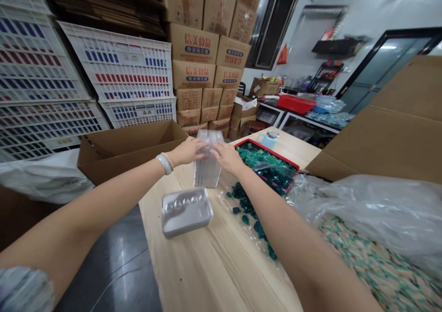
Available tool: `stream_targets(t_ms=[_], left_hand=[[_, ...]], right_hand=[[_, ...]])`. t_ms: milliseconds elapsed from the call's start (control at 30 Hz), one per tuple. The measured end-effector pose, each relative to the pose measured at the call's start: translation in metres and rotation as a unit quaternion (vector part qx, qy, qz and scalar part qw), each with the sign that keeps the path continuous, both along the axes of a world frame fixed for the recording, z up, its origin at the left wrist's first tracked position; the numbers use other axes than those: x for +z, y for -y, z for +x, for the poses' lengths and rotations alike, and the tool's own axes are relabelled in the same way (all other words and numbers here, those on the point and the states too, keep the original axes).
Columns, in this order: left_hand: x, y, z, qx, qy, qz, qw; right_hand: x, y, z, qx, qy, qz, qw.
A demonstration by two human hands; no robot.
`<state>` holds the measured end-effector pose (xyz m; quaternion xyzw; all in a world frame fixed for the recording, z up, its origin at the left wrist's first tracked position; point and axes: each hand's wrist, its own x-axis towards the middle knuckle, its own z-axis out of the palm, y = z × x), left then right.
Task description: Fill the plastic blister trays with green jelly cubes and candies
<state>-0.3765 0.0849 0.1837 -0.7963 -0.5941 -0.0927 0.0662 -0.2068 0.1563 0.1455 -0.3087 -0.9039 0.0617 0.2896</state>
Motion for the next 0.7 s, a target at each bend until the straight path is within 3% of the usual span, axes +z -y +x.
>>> stream_targets(t_ms=[133,200,333,400,467,533,700], left_hand=[[-0.014,0.042,0.004,0.022,0.049,0.065,0.996],[-0.032,0.076,0.006,0.026,0.050,0.018,0.998],[-0.079,0.132,0.015,0.048,-0.001,-0.164,0.985],[-0.093,0.148,0.022,0.070,-0.003,-0.174,0.982],[-0.099,0.158,0.030,0.066,-0.002,-0.169,0.983],[-0.099,0.164,0.034,0.039,-0.005,-0.178,0.983],[-0.098,0.165,0.031,-0.017,-0.016,-0.212,0.977]], right_hand=[[-0.001,0.032,0.009,-0.085,-0.086,0.016,0.993],[-0.017,0.064,0.019,-0.105,-0.152,-0.003,0.983],[-0.090,0.150,0.031,-0.061,-0.150,-0.163,0.973],[-0.126,0.187,0.035,-0.070,-0.148,-0.193,0.967],[-0.145,0.212,0.044,-0.083,-0.145,-0.205,0.964],[-0.147,0.225,0.056,-0.071,-0.133,-0.213,0.965],[-0.125,0.221,0.077,-0.016,-0.088,-0.196,0.977]])
